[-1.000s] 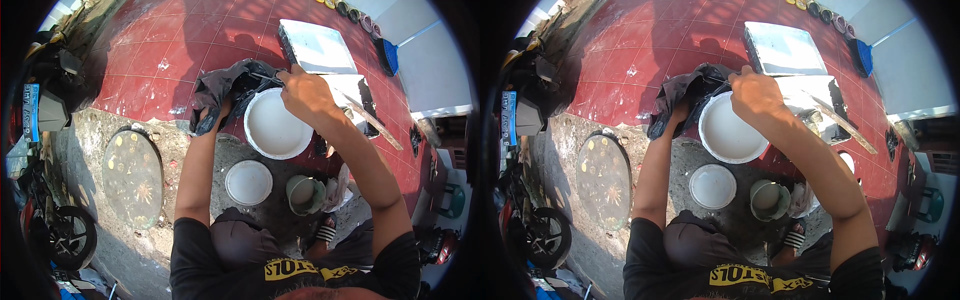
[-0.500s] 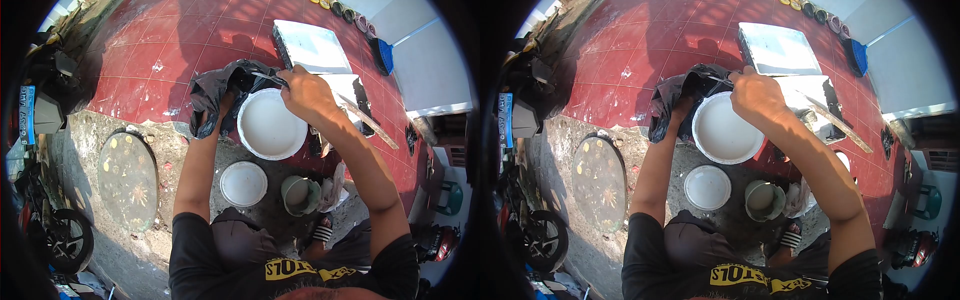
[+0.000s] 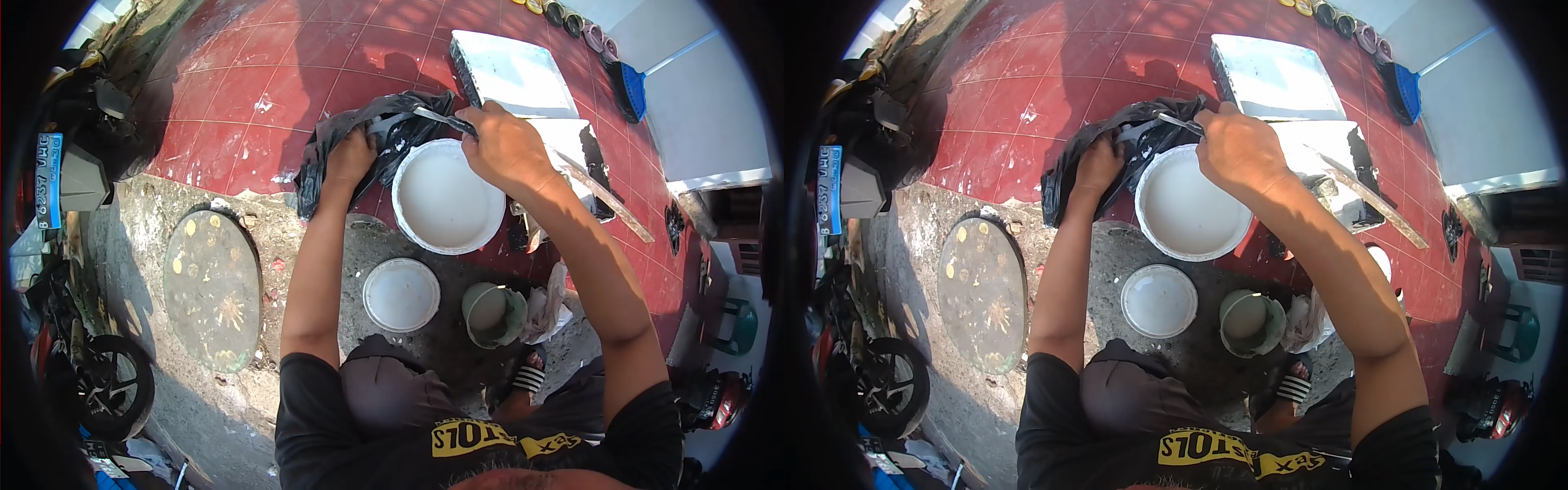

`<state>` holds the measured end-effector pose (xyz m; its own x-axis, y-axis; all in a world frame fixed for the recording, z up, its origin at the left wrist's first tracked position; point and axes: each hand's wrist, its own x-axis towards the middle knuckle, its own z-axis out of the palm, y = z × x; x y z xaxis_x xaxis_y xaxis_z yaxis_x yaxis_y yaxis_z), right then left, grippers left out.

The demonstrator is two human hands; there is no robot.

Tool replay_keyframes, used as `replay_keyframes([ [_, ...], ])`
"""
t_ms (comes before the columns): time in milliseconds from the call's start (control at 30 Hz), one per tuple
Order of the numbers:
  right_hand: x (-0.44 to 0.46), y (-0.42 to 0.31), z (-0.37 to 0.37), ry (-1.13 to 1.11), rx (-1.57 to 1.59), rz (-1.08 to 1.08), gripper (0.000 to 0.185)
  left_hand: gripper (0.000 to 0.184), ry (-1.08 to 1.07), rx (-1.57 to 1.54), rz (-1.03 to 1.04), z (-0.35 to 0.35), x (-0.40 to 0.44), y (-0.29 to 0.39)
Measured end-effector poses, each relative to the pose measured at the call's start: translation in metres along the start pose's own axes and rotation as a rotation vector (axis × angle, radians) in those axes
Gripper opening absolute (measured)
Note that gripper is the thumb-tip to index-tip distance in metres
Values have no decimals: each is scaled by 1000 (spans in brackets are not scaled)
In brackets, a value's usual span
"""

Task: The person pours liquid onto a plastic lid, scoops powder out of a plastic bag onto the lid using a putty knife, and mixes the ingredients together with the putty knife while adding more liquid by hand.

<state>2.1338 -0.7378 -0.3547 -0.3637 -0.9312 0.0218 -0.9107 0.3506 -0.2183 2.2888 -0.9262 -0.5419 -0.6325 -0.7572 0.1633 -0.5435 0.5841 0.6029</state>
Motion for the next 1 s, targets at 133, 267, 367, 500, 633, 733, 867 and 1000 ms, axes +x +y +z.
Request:
replay_keyframes([
  [133,0,-2,1,45,16,-9,29,27,27,-57,-6,-37,-1,19],
  [267,2,-7,-7,71,31,-5,28,26,94,-124,17,-57,-7,24],
  [367,3,-9,-14,49,8,-8,28,22,145,-75,162,-79,-11,36],
  [500,3,-7,-15,72,16,31,27,15,234,9,252,-109,-14,53],
  [633,3,-6,-14,28,78,64,27,13,266,-88,139,-125,-10,46],
  [733,5,-8,-12,41,140,106,27,16,199,-84,103,-147,-7,32],
  [867,1,-14,-10,54,140,104,29,41,-105,-195,86,-158,-31,28],
  [1000,-6,-16,-5,71,124,113,30,29,-171,-129,35,-170,-48,26],
])
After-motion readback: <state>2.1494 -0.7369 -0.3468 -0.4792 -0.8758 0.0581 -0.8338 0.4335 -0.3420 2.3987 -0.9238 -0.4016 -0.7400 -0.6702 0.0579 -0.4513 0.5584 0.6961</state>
